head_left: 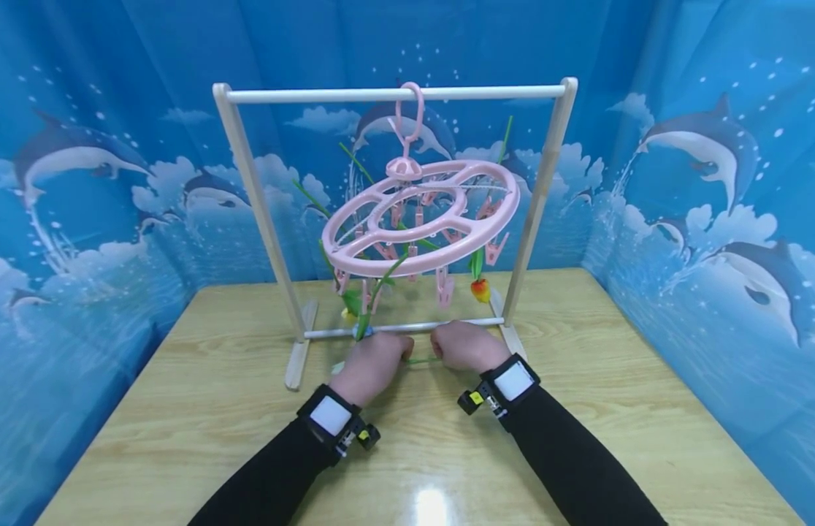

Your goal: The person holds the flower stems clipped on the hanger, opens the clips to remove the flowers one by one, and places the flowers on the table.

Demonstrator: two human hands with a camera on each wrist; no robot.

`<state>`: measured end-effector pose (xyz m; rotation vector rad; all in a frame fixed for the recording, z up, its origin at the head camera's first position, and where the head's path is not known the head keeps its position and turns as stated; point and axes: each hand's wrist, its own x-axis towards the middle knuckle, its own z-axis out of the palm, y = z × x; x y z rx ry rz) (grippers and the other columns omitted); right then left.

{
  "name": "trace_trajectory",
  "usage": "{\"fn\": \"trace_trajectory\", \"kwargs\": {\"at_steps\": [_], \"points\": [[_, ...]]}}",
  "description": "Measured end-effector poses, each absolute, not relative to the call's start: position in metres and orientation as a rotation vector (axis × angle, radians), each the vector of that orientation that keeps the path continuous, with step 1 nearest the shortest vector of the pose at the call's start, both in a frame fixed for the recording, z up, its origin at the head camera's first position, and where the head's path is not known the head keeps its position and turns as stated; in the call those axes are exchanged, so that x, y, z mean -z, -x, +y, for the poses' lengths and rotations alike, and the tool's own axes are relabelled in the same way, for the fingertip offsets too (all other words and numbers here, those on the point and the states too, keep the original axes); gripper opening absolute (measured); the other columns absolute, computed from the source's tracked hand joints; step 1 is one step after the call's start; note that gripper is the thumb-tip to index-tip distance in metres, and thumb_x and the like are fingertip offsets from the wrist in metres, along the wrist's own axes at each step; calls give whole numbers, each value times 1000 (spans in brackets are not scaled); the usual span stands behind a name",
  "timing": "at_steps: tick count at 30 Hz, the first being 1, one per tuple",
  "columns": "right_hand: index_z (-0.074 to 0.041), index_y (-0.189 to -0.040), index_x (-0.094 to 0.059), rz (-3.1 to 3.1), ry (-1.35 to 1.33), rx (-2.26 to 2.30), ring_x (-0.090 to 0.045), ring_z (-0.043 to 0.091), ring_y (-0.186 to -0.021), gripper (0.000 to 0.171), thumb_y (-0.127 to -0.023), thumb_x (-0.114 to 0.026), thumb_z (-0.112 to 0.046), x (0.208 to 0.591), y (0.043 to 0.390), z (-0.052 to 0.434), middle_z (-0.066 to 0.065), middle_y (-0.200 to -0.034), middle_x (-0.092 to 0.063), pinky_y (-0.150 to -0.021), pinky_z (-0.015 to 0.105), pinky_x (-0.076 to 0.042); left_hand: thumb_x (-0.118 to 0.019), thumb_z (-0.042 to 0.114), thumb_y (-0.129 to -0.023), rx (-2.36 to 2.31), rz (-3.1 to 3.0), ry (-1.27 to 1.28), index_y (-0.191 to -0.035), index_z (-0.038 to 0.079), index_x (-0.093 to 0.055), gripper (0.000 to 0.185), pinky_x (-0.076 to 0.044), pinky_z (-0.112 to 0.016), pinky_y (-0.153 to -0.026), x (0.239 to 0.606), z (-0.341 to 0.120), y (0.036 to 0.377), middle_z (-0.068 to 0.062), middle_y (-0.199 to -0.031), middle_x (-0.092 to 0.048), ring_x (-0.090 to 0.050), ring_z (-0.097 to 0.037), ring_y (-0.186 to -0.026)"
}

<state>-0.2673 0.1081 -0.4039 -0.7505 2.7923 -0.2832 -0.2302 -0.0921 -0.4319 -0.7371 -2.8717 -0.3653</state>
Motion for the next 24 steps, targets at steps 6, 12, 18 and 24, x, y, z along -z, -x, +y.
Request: {"fn": "trace_trajectory", "kwargs": {"at_steps": [6, 12, 18, 24], "points": [[-16, -81, -65, 2837, 803, 247, -55, 16, -72, 23, -98, -67, 0, 412, 270, 107, -2, -77, -60, -65, 31, -46, -67, -4, -93, 432, -2878, 736, -82, 13, -72, 21, -38, -21, -57, 438, -95, 232, 8, -69, -51, -46, -9, -65], [-13, -83, -68, 2851, 827, 234, -57, 17, -73, 19, -96, -69, 0, 418, 269, 106, -1, -80, -63, -67, 33, -50, -69, -6, -87, 371, -2826, 761, -77, 16, -69, 24, -39, -21, -56, 444, -96, 233, 10, -65, -52, -47, -8, -63], [-11, -83, -71, 2864, 855, 233, -56, 17, -72, 17, -97, -70, -1, 421, 268, 105, -1, -80, -63, -67, 33, -51, -69, -8, -85, 290, -2790, 772, -78, 17, -69, 26, -42, -22, -55, 448, -96, 233, 8, -66, -57, -49, -9, -64], [-16, -76, -62, 2856, 843, 238, -53, 17, -69, 27, -99, -68, -2, 424, 268, 105, -2, -75, -57, -65, 33, -47, -71, -3, -92, 272, -2768, 762, -73, 17, -65, 28, -40, -23, -52, 450, -94, 233, 6, -64, -55, -48, -11, -62]]}}
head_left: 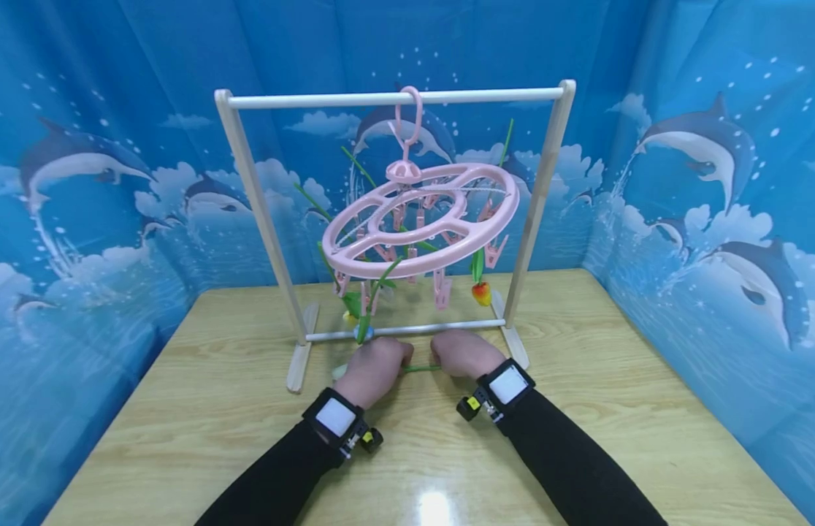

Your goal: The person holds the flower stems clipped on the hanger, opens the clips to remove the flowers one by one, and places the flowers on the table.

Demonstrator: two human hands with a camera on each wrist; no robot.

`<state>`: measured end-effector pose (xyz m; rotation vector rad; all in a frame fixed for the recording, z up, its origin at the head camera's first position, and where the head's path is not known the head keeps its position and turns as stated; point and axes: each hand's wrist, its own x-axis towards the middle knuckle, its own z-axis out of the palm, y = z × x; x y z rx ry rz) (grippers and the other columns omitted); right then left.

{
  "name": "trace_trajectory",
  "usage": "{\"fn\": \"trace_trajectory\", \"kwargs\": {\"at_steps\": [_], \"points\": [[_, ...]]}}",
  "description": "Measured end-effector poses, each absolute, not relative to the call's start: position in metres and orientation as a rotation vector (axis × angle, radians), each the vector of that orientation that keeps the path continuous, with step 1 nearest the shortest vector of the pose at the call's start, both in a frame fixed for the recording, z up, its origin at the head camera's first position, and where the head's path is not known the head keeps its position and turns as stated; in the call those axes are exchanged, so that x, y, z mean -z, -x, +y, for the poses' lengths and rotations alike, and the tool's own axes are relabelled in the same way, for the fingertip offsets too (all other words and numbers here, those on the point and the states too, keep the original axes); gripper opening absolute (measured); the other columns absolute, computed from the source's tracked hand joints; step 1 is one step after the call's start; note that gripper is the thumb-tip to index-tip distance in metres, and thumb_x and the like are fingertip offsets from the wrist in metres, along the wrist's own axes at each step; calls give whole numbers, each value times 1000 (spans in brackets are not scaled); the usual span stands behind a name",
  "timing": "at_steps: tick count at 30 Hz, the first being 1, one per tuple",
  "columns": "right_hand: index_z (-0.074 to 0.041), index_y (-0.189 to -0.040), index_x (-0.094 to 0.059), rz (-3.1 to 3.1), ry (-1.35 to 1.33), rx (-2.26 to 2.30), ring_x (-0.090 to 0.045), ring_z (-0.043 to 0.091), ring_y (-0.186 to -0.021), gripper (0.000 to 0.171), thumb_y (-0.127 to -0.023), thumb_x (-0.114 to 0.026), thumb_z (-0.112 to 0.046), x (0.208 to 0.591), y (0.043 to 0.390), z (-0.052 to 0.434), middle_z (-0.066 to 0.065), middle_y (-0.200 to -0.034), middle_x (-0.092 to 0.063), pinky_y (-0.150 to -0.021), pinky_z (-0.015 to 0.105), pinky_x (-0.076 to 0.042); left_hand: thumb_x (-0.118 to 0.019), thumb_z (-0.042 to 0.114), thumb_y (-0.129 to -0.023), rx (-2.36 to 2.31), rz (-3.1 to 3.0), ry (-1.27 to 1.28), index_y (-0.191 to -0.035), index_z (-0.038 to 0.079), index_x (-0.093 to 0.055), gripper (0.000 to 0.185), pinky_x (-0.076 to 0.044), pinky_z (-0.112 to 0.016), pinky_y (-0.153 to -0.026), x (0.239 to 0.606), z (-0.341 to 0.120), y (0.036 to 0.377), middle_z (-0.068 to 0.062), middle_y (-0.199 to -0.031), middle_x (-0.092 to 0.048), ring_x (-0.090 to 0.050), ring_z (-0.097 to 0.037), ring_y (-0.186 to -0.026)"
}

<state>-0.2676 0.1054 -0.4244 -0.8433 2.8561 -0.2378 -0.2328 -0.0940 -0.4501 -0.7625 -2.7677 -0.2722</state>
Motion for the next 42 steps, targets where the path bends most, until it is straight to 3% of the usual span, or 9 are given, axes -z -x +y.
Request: {"fn": "trace_trajectory", "kwargs": {"at_steps": [11, 21, 26, 31, 36, 42], "points": [[-14, -74, -59, 2876, 832, 235, -53, 19, -67, 30, -99, -68, -2, 426, 258, 116, 0, -73, -56, -65, 36, -50, -72, -3, -88, 204, -2767, 763, -72, 19, -64, 29, -43, -22, -52, 457, -80, 231, 7, -64, -58, -53, -9, -63], [-15, -76, -62, 2911, 875, 254, -55, 19, -66, 20, -89, -69, -1, 451, 284, 123, 1, -75, -62, -59, 38, -49, -74, -1, -90, 124, -2714, 748, -75, 20, -69, 27, -45, -20, -51, 456, -81, 230, 6, -66, -64, -59, -9, -63], [-12, -77, -63, 2883, 781, 325, -56, 20, -67, 22, -90, -71, 3, 428, 267, 116, 3, -75, -63, -60, 34, -48, -75, -2, -87, 110, -2684, 759, -74, 19, -69, 26, -46, -20, -53, 458, -82, 228, 5, -66, -66, -61, -10, -64], [-15, -76, -63, 2890, 697, 303, -54, 16, -64, 24, -84, -76, 4, 425, 261, 112, -1, -72, -62, -55, 29, -43, -78, 3, -92, 66, -2724, 759, -81, 18, -75, 18, -48, -20, -53, 454, -83, 225, 4, -72, -70, -62, -10, -64], [-15, -79, -65, 2849, 606, 294, -58, 18, -66, 24, -84, -86, -6, 413, 263, 111, 0, -75, -65, -59, 30, -49, -82, 15, -96, 7, -2881, 725, -96, 19, -78, 5, -51, -20, -57, 432, -82, 216, 4, -82, -72, -62, -8, -70], [-12, -88, -69, 2817, 545, 394, -63, 20, -73, 22, -91, -89, -19, 374, 258, 115, 2, -83, -69, -66, 33, -53, -86, 31, -96, 70, -2995, 691, -102, 21, -77, 15, -56, -21, -62, 389, -82, 197, 6, -86, -74, -66, -5, -72]]}}
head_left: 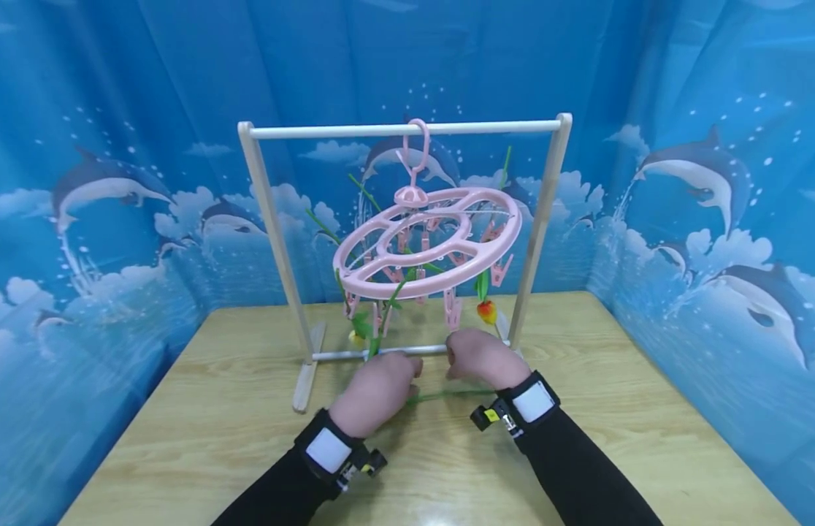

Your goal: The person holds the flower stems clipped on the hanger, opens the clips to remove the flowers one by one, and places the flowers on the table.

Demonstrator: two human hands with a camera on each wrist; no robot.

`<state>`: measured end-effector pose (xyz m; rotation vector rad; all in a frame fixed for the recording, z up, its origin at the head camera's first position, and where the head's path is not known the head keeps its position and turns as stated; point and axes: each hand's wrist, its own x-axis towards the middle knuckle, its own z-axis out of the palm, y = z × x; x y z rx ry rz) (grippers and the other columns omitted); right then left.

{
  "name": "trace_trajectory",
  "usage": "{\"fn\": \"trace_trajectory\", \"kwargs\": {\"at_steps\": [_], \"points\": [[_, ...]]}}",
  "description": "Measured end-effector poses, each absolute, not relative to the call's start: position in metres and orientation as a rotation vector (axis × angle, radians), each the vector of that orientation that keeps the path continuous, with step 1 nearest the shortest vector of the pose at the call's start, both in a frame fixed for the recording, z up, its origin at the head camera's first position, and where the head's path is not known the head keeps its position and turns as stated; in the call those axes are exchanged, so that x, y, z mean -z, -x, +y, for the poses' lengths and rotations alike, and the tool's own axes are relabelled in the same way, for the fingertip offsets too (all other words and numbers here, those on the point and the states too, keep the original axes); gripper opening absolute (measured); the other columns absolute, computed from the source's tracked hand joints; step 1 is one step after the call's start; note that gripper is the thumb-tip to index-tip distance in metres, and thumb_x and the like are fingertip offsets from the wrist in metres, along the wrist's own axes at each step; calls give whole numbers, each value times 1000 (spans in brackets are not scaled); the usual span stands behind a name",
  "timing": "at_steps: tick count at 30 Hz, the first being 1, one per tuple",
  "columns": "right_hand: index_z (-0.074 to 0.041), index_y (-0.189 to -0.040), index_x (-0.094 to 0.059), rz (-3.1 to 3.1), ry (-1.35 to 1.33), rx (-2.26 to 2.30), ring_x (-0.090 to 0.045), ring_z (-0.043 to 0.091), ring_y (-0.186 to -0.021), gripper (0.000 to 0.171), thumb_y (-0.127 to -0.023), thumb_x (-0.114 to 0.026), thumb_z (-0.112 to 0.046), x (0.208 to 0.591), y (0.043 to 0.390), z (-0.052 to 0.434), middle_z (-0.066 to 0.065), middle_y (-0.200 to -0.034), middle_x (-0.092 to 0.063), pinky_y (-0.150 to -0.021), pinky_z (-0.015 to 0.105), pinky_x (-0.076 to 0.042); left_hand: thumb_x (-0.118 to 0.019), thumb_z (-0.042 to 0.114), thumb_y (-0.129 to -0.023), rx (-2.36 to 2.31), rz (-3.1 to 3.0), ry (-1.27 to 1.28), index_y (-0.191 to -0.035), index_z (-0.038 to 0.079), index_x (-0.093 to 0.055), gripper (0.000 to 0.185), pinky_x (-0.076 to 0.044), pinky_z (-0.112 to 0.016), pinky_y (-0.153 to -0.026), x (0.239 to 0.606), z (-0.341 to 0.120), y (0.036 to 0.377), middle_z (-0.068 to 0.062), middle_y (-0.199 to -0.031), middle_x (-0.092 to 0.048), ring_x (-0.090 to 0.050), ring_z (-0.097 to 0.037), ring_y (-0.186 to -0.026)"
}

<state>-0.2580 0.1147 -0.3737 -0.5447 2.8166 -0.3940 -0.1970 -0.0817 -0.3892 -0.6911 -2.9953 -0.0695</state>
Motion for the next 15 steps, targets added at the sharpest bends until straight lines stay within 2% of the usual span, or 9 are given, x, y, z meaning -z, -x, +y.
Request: {"fn": "trace_trajectory", "kwargs": {"at_steps": [3, 7, 11, 13, 15], "points": [[-12, -91, -71, 2820, 512, 435, -63, 18, -74, 19, -93, -88, -21, 358, 253, 120, 0, -84, -70, -67, 31, -53, -84, 32, -98, 148, -2940, 750, -104, 22, -78, 14, -59, -21, -65, 371, -83, 186, 7, -88, -76, -68, -5, -73], [-12, -88, -73, 2878, 551, 476, -61, 17, -70, 18, -95, -86, -22, 335, 244, 131, 0, -78, -69, -64, 29, -50, -82, 35, -100, 277, -2807, 780, -105, 22, -79, 14, -61, -22, -69, 345, -86, 171, 8, -91, -78, -71, -5, -77], [-13, -87, -73, 2945, 610, 541, -58, 17, -68, 17, -98, -82, -21, 308, 228, 144, 1, -75, -68, -63, 30, -48, -78, 37, -103, 432, -2668, 719, -98, 23, -79, 15, -53, -19, -63, 321, -91, 157, 12, -80, -72, -61, -2, -68], [-13, -89, -74, 2990, 636, 567, -59, 17, -69, 15, -100, -80, -21, 295, 219, 149, 1, -77, -68, -64, 30, -50, -78, 33, -103, 523, -2544, 692, -97, 22, -79, 13, -50, -18, -59, 312, -96, 151, 12, -79, -70, -57, -2, -65], [-12, -94, -75, 3037, 676, 580, -62, 16, -71, 12, -101, -79, -22, 283, 208, 152, 1, -81, -71, -66, 31, -53, -78, 26, -103, 602, -2374, 671, -98, 17, -80, 10, -53, -18, -60, 305, -102, 146, 7, -80, -72, -59, -4, -67]]}}
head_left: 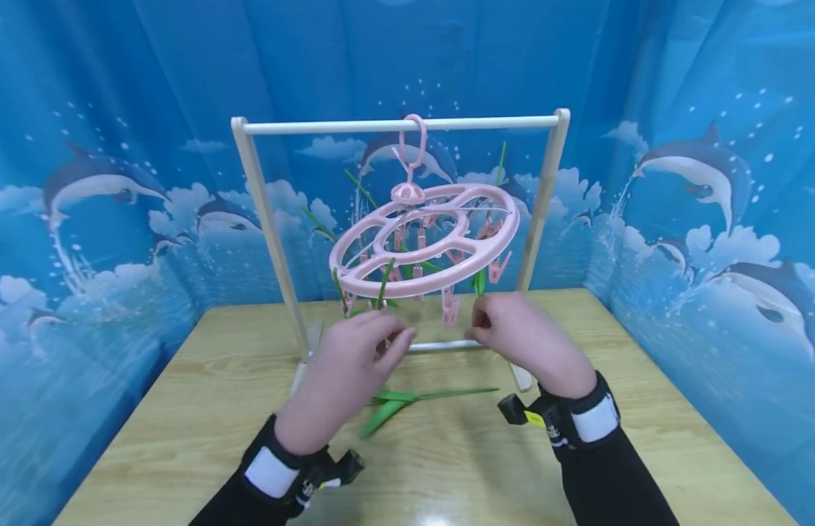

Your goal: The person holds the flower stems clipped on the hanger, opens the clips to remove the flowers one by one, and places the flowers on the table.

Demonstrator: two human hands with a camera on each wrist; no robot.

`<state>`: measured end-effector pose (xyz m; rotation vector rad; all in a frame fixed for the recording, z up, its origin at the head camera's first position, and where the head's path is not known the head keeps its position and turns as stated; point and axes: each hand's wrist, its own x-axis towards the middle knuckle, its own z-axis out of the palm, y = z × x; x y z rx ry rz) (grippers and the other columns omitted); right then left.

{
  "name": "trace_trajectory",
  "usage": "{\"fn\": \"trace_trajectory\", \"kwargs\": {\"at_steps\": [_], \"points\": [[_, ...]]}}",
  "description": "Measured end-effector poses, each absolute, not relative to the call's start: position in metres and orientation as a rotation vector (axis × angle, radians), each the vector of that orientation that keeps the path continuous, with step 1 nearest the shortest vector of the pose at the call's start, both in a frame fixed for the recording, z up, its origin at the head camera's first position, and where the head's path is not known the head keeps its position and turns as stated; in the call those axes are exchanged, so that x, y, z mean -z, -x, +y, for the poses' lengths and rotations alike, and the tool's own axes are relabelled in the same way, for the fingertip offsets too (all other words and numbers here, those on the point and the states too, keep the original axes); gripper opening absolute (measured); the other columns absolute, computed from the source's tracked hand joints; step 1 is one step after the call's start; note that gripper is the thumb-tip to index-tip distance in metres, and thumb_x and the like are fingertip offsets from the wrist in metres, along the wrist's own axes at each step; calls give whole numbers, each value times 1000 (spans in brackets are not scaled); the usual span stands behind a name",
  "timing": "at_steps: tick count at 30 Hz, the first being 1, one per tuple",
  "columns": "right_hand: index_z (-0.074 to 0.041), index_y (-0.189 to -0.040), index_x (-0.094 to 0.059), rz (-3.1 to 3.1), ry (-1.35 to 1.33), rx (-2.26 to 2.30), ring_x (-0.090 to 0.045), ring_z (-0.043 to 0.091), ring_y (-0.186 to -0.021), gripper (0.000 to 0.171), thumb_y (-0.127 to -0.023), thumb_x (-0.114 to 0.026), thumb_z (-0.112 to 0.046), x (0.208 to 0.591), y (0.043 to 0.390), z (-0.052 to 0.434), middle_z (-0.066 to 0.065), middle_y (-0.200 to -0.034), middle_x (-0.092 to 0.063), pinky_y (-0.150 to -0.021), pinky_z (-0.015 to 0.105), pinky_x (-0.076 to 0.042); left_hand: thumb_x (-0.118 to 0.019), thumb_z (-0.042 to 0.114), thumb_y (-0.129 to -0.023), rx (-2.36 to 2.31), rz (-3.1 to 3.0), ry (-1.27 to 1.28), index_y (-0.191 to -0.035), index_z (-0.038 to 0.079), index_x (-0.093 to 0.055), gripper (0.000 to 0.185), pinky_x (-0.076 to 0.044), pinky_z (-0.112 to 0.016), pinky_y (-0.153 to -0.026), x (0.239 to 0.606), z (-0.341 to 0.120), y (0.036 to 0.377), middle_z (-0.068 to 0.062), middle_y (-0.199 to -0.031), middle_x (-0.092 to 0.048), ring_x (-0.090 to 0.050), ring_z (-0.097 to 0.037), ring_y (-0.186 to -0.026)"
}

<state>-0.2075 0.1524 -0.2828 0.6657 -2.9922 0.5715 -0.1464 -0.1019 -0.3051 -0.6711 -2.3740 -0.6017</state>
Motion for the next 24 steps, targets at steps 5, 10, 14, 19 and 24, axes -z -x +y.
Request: {"fn": "trace_trajectory", "kwargs": {"at_steps": [5, 10, 14, 19, 24], "points": [[-17, -103, -75, -2811, -718, -641, -65, 12, -78, 8, -102, -80, -23, 263, 179, 155, -4, -87, -73, -71, 32, -58, -73, 10, -101, 662, -2014, 622, -105, 5, -77, 7, -62, -28, -73, 297, -115, 146, -8, -99, -76, -67, -18, -87], [-14, -105, -78, -2309, -894, -684, -68, 15, -89, 14, -95, -88, -14, 265, 167, 144, -1, -97, -76, -77, 34, -64, -70, -3, -97, 620, -1949, 571, -117, 0, -72, 20, -61, -41, -88, 298, -119, 152, -17, -119, -72, -65, -32, -105], [-6, -110, -79, -1903, -982, -571, -66, 36, -111, 29, -85, -93, -3, 276, 176, 131, 14, -115, -74, -96, 49, -63, -70, -8, -96, 583, -1986, 557, -123, 0, -73, 28, -62, -46, -99, 302, -117, 157, -18, -128, -72, -66, -37, -120], [-8, -116, -77, -1821, -969, -493, -61, 45, -121, 35, -85, -92, -2, 287, 191, 123, 19, -124, -70, -106, 58, -58, -79, -4, -94, 557, -2040, 543, -127, 3, -73, 34, -62, -45, -106, 307, -116, 160, -16, -134, -73, -65, -35, -127], [-7, -118, -80, -1818, -880, -445, -63, 43, -117, 29, -91, -89, -4, 291, 198, 120, 16, -121, -73, -101, 52, -60, -85, -2, -91, 531, -2042, 543, -129, 4, -74, 40, -61, -45, -111, 307, -116, 165, -15, -137, -73, -66, -33, -130]]}}
